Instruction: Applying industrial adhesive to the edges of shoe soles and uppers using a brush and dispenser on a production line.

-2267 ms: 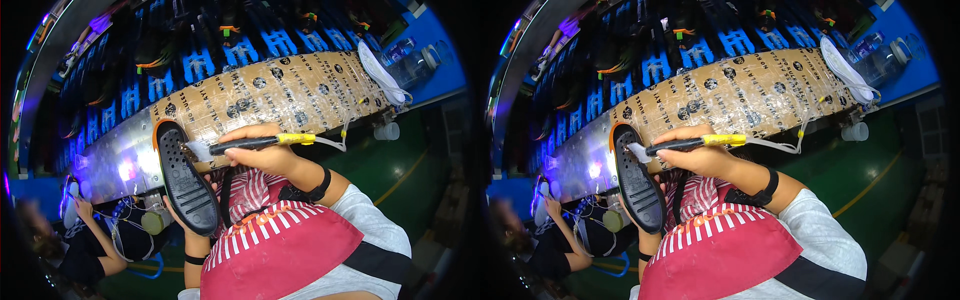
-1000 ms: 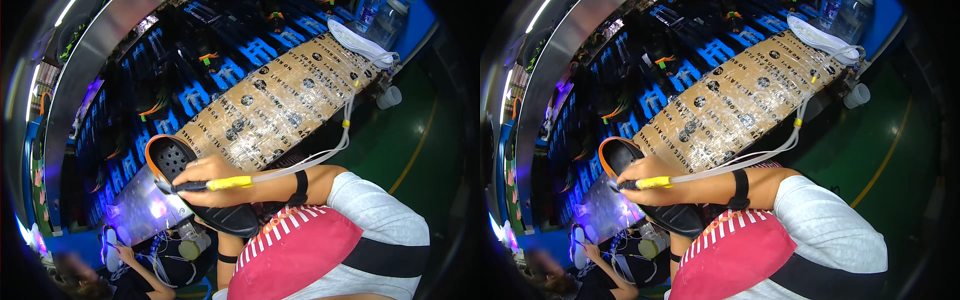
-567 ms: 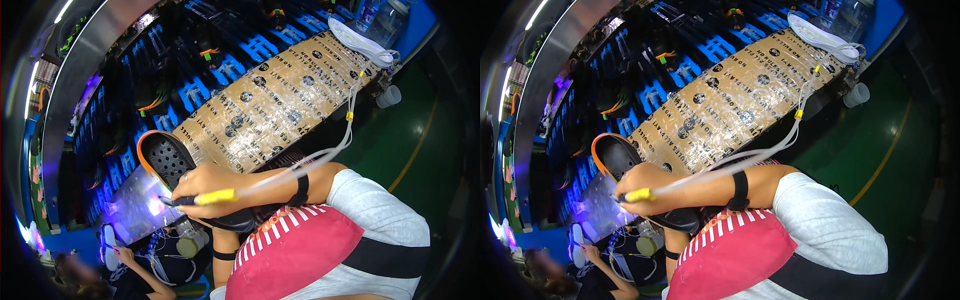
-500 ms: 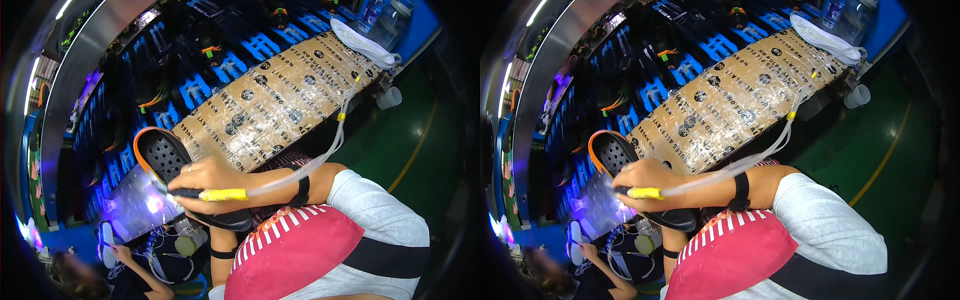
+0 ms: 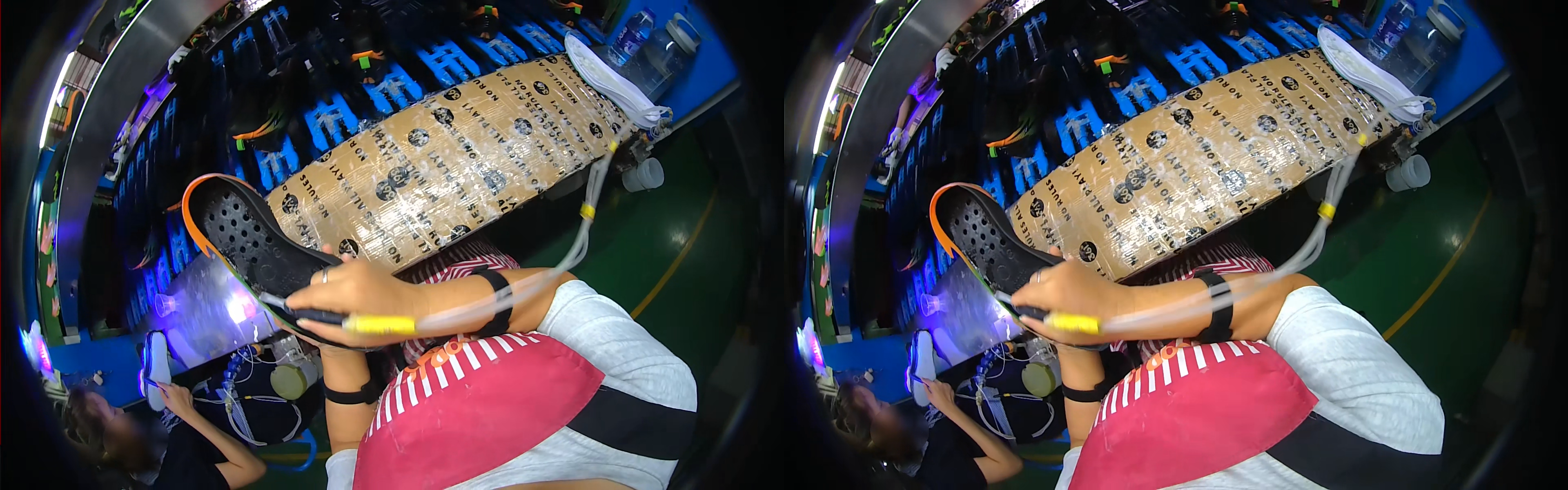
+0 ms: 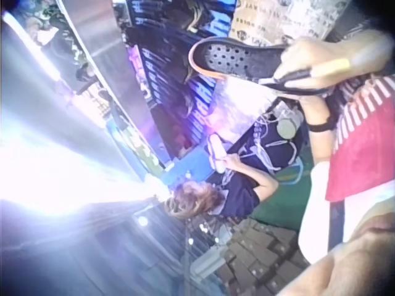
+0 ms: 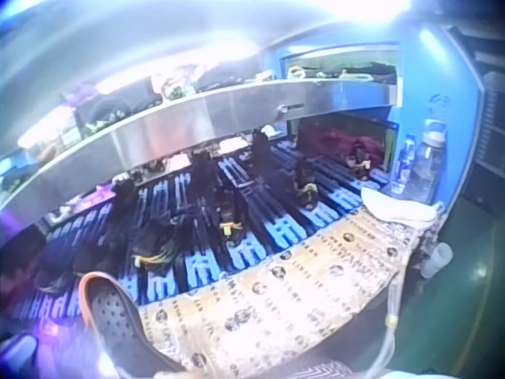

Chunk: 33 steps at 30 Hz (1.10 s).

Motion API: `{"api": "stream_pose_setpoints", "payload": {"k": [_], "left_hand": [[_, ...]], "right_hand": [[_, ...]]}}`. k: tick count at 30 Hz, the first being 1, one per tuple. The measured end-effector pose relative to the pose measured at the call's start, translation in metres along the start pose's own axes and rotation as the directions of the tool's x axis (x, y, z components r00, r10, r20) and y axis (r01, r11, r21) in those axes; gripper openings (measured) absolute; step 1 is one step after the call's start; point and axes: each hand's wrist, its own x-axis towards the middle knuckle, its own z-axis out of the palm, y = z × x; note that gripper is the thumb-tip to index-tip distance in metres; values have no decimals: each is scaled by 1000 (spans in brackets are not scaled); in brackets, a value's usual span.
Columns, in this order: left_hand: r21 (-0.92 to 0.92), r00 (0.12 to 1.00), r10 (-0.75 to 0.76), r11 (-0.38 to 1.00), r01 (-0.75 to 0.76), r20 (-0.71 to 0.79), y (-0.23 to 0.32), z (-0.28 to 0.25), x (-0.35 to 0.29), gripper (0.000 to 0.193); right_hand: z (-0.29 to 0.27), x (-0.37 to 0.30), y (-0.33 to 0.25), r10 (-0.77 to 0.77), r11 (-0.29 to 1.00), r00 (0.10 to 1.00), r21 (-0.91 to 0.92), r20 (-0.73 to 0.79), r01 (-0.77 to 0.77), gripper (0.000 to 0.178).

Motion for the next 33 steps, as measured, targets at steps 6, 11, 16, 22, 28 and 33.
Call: {"api": "stream_pose_setpoints", "payload": {"k": [6,11,16,22,28,33], "left_hand": [[-302,992,28,953,10,121,13,-2,13,60],[-177,990,44,984,-20,130,21,-17,15,86],[-158,995,66,986,-53,74,32,-19,15,91],[-129,996,34,991,-23,82,42,-11,12,96],[-77,985,117,991,-108,125,58,-7,10,98],[-62,956,72,996,-57,284,61,3,6,88]], "right_hand": [[-2,-9,1,-68,950,997,307,46,51,24],[-3,-12,0,-59,980,991,197,119,35,24],[-6,-16,-1,-79,945,987,326,143,28,25],[-8,-18,-2,-103,962,945,274,311,15,29],[-14,-20,1,-11,929,938,351,346,-119,30],[-17,-22,0,-94,963,860,265,502,-49,27]]}}
